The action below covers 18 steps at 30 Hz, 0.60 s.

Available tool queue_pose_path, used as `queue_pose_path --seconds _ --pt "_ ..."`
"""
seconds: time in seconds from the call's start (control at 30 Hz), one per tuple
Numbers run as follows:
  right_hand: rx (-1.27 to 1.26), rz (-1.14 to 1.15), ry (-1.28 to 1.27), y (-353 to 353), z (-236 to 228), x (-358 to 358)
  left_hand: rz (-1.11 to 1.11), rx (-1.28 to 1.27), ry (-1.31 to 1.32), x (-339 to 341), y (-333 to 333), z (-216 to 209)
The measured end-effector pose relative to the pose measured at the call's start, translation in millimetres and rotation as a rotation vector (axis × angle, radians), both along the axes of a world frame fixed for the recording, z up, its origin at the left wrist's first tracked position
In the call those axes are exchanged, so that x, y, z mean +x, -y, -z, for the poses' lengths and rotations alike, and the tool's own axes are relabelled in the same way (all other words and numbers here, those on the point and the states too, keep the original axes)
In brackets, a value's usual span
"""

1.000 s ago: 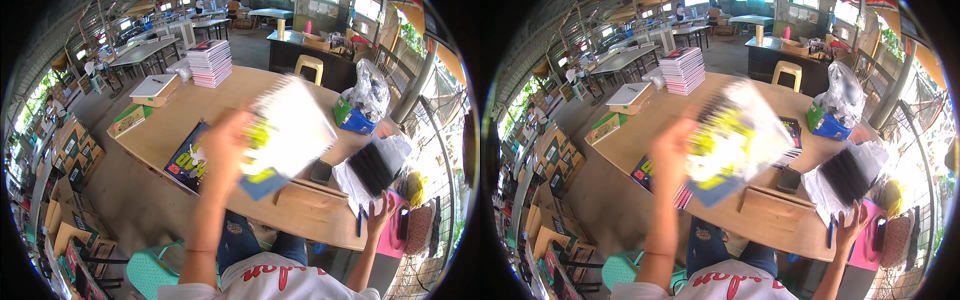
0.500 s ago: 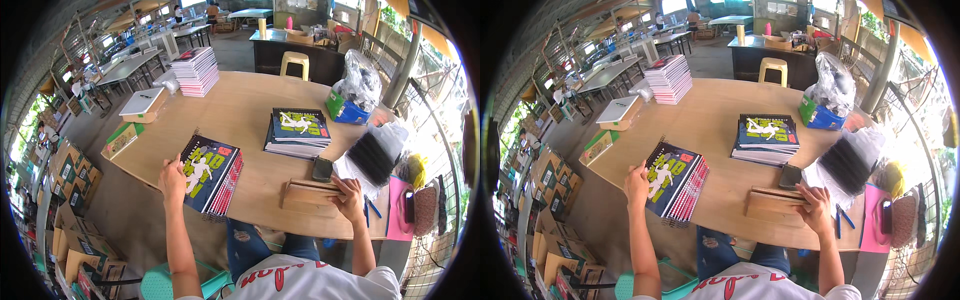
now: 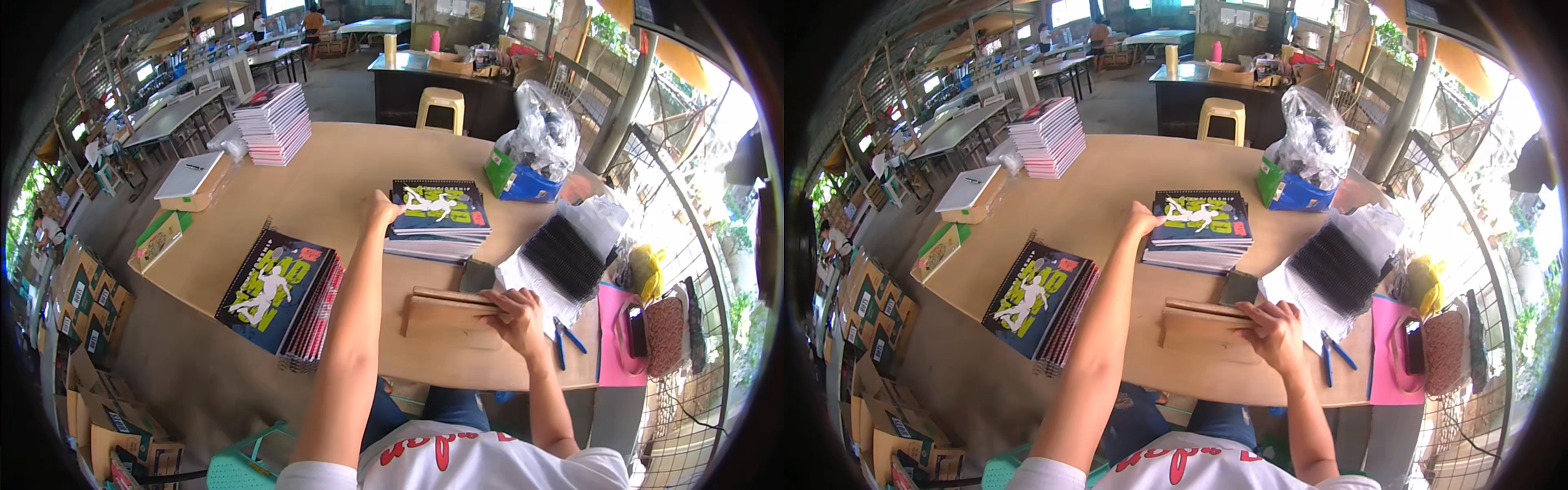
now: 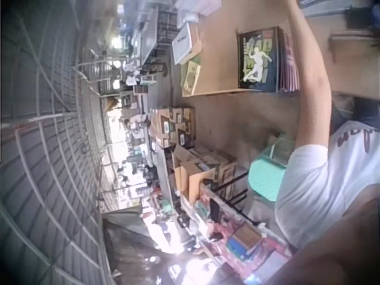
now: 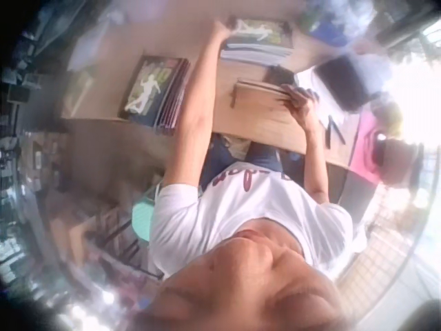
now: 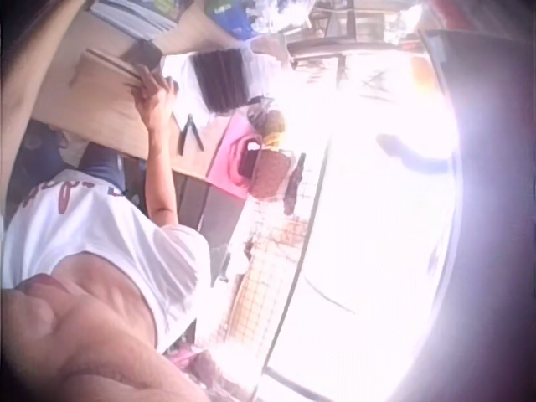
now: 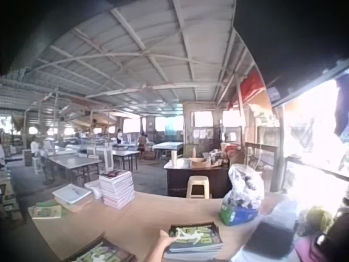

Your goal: The person assembles spiral notebooks by aligning stacks of paper with covers and manually inserting a plastic spiral coil through the holes.

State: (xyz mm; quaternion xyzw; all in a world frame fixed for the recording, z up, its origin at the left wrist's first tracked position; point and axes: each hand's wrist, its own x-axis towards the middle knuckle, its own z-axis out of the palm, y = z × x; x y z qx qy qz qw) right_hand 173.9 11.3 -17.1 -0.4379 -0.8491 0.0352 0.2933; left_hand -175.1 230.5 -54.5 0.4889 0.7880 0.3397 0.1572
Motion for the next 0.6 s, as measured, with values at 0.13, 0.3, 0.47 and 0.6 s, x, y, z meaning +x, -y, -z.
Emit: queue_pose_path --seconds 0.13,0.3,0.47,0.6 --pt "-0.063 -0.139 -0.088 1 -12 -10 -0.055 0.083 -0.103 -46 -3 12" --pt "0.066 0.182 -0.763 -41 -34 14 0.264 0.82 0.228 50 98 -75" --pt "-0.282 -0.275 -1.103 -35 -84 -40 0.329 0.789 0.542 56 196 -70" --pt "-0.36 -0.218 -0.904 -34 -52 -72 0.296 0.759 0.664 16 215 -11"
